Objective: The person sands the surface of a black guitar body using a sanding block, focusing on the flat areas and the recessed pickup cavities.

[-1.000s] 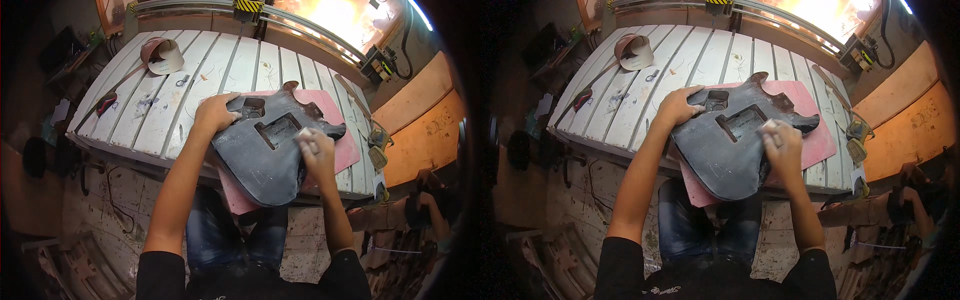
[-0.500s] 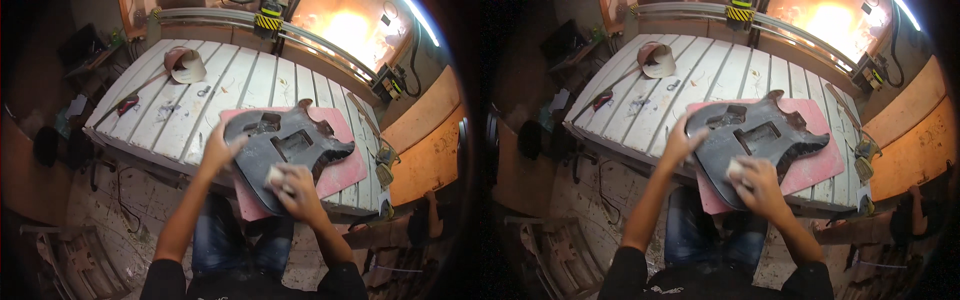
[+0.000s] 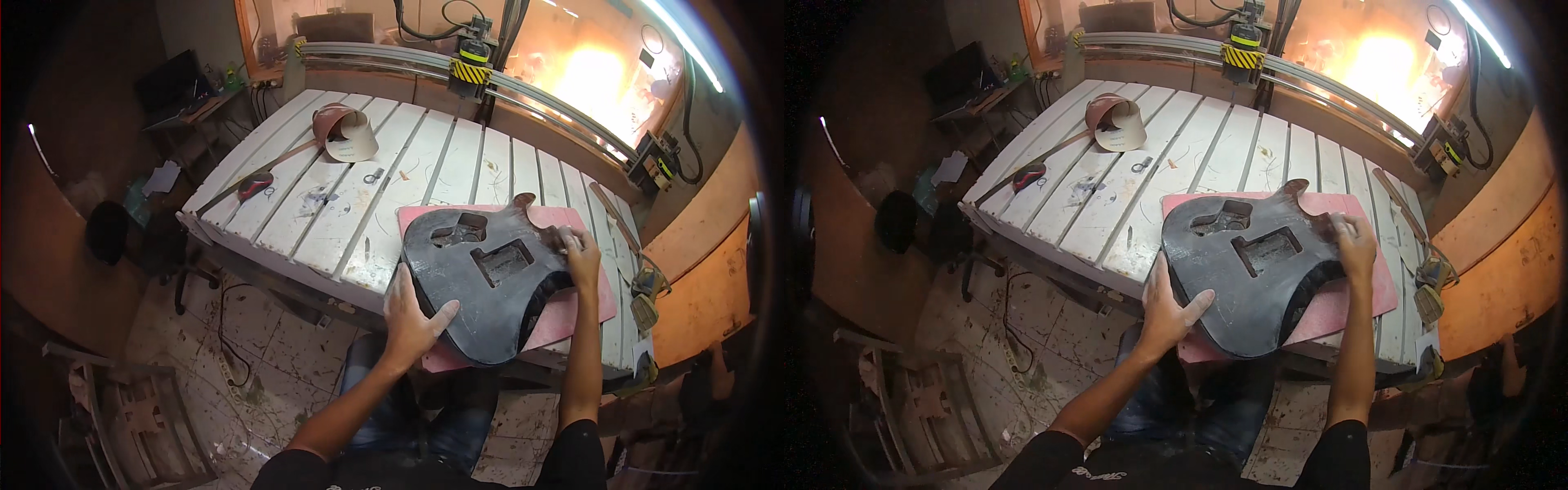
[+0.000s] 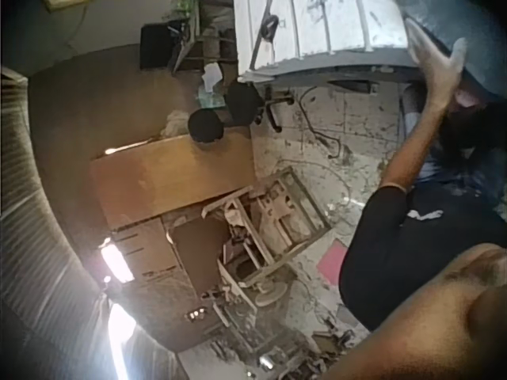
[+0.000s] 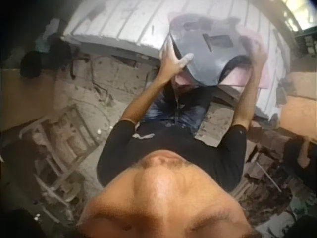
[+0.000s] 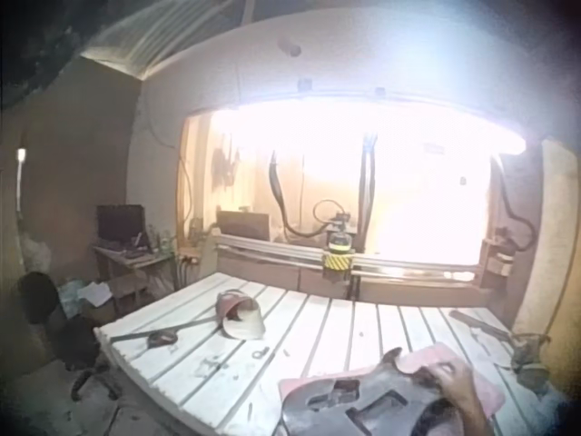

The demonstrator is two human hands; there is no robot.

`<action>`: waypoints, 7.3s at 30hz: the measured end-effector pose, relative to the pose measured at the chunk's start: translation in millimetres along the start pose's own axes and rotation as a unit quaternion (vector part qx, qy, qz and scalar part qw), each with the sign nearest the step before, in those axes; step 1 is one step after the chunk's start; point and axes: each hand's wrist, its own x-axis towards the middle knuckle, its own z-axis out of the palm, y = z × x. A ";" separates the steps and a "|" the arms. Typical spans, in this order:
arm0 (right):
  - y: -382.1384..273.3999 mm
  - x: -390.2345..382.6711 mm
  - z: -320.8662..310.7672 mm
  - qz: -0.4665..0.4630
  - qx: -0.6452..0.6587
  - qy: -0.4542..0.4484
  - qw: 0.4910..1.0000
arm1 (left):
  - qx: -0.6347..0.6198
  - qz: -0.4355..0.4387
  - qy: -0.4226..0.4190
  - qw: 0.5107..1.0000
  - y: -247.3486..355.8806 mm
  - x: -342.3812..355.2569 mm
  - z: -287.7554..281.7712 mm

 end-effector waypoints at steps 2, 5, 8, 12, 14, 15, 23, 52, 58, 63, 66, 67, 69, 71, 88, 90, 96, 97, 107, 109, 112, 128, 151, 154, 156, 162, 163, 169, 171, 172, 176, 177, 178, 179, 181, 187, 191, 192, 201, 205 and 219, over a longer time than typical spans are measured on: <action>25.3 9.3 -8.1 0.069 0.048 -0.056 0.995 | -0.010 -0.005 0.002 1.000 0.5 -1.1 -1.6; 51.1 14.8 -3.7 0.027 0.015 -0.068 0.997 | -0.009 0.001 0.008 1.000 6.6 -7.1 -4.8; 51.7 11.4 3.0 -0.016 -0.046 -0.053 0.997 | 0.060 -0.023 -0.002 0.998 23.6 -34.0 -10.5; 36.8 4.5 7.9 -0.032 -0.103 -0.019 0.994 | -0.061 -0.093 0.027 0.993 19.3 -67.7 12.4; 36.4 4.4 7.6 -0.046 -0.102 -0.018 0.994 | -0.339 -0.213 0.013 0.916 15.5 -67.5 20.7; 36.1 4.4 7.9 -0.059 -0.103 -0.017 0.993 | -0.338 -0.212 0.014 0.917 13.2 -68.3 21.1; -0.9 -30.7 3.2 0.028 0.001 -0.009 1.000 | -0.338 -0.147 0.040 0.929 -12.3 -35.4 -13.5; -205.6 -56.8 155.2 -0.353 0.061 -0.275 0.892 | 0.083 -0.108 -0.040 0.990 -1.6 40.3 -67.3; -213.1 -30.8 191.6 -0.346 0.034 -0.244 0.905 | 0.075 -0.119 -0.041 0.989 -6.3 40.0 -63.7; -204.7 -8.8 196.6 -0.327 0.068 -0.257 0.907 | 0.085 -0.103 -0.052 0.990 -1.2 40.2 -67.6; -196.9 2.6 205.2 -0.283 0.016 -0.213 0.935 | 0.075 -0.114 -0.053 0.989 -1.0 40.9 -65.3; -204.5 -17.5 199.5 -0.326 0.037 -0.223 0.918 | 0.079 -0.102 -0.051 0.990 -3.3 39.6 -66.0; -220.5 -47.5 186.9 -0.387 0.096 -0.259 0.880 | 0.090 -0.094 -0.038 0.991 -4.9 40.6 -71.1; -213.4 -23.0 189.9 -0.356 0.062 -0.251 0.898 | 0.084 -0.093 -0.049 0.991 -2.7 40.0 -68.6; -217.9 -28.5 203.1 -0.417 0.083 -0.210 0.880 | 0.098 -0.076 -0.028 0.992 -6.6 42.1 -66.2; -206.6 -3.5 206.2 -0.332 0.009 -0.268 0.904 | 0.107 -0.107 -0.051 0.987 -4.4 40.4 -69.4; -215.7 -30.1 203.9 -0.411 0.091 -0.205 0.884 | 0.100 -0.108 -0.054 0.988 -4.7 40.8 -69.0; -215.6 -25.6 200.8 -0.406 0.085 -0.223 0.882 | 0.095 -0.099 -0.053 0.989 -5.5 40.6 -68.1; -210.4 -18.4 214.4 -0.373 0.066 -0.232 0.896 | 0.074 -0.128 -0.056 0.987 -4.0 41.0 -71.6; -192.3 18.6 213.9 -0.323 0.025 -0.221 0.920 | 0.058 -0.131 -0.062 0.988 -0.2 43.7 -67.9; -196.6 10.1 215.8 -0.307 0.028 -0.200 0.930 | 0.057 -0.136 -0.066 0.987 1.9 44.8 -69.0; -202.7 22.1 225.2 -0.296 0.034 -0.246 0.922 | 0.054 -0.138 -0.064 0.987 -1.8 41.9 -66.6; -230.2 -34.4 221.8 -0.386 0.110 -0.226 0.888 | 0.069 -0.109 -0.042 0.991 -8.5 40.9 -66.2; -216.9 -7.3 230.9 -0.323 0.059 -0.265 0.906 | 0.069 -0.109 -0.048 0.991 -8.8 40.7 -65.8; -213.7 8.9 230.0 -0.288 0.013 -0.220 0.932 | 0.068 -0.107 -0.049 0.991 -6.0 41.5 -62.2; -228.1 -22.9 230.7 -0.332 0.087 -0.243 0.907 | 0.076 -0.107 -0.034 0.991 -9.5 40.3 -67.9; -220.4 -6.8 231.6 -0.285 0.043 -0.237 0.928 | 0.074 -0.111 -0.040 0.990 -8.8 42.6 -65.4; -204.6 20.8 215.4 -0.269 0.054 -0.196 0.941 | 0.011 -0.068 -0.009 0.998 -24.3 40.6 -62.9; -198.8 12.3 216.1 -0.288 0.069 -0.215 0.931 | -0.022 -0.046 0.006 0.999 -34.7 37.1 -60.7; -196.6 7.1 216.8 -0.302 0.086 -0.236 0.920 | -0.039 -0.037 -0.002 0.999 -38.3 33.8 -62.1; -199.0 18.9 221.7 -0.270 0.070 -0.262 0.924 | -0.014 0.019 0.022 0.999 -45.9 30.0 -55.2; -198.1 18.0 221.0 -0.270 0.066 -0.264 0.924 | -0.018 0.018 0.022 0.999 -44.9 30.3 -53.9; -195.2 14.2 220.1 -0.268 0.054 -0.258 0.927 | -0.021 -0.001 0.011 1.000 -39.8 31.5 -51.6; -203.5 5.8 223.2 -0.269 0.051 -0.255 0.927 | -0.017 -0.023 0.006 1.000 -38.6 30.5 -56.0; -216.5 -41.1 215.7 -0.350 0.103 -0.264 0.893 | -0.016 -0.026 0.008 0.999 -44.2 28.6 -60.6; -210.5 -15.8 197.8 -0.345 0.077 -0.291 0.889 | -0.033 -0.034 -0.019 0.999 -35.3 34.3 -56.0; -232.6 -60.4 187.7 -0.403 0.121 -0.255 0.870 | -0.018 -0.058 -0.012 0.998 -41.8 29.8 -64.2; -236.9 -71.0 181.4 -0.418 0.146 -0.292 0.847 | -0.023 -0.067 -0.008 0.997 -44.1 28.4 -63.1; -234.9 -80.1 178.0 -0.412 0.141 -0.308 0.846 | -0.027 -0.047 0.012 0.998 -48.6 30.9 -61.5; -218.1 -28.1 192.4 -0.380 0.056 -0.223 0.896 | -0.046 -0.040 0.010 0.998 -43.6 34.5 -56.4; -232.5 -75.4 169.7 -0.383 0.109 -0.336 0.854 | -0.003 -0.092 0.008 0.996 -37.0 31.2 -61.5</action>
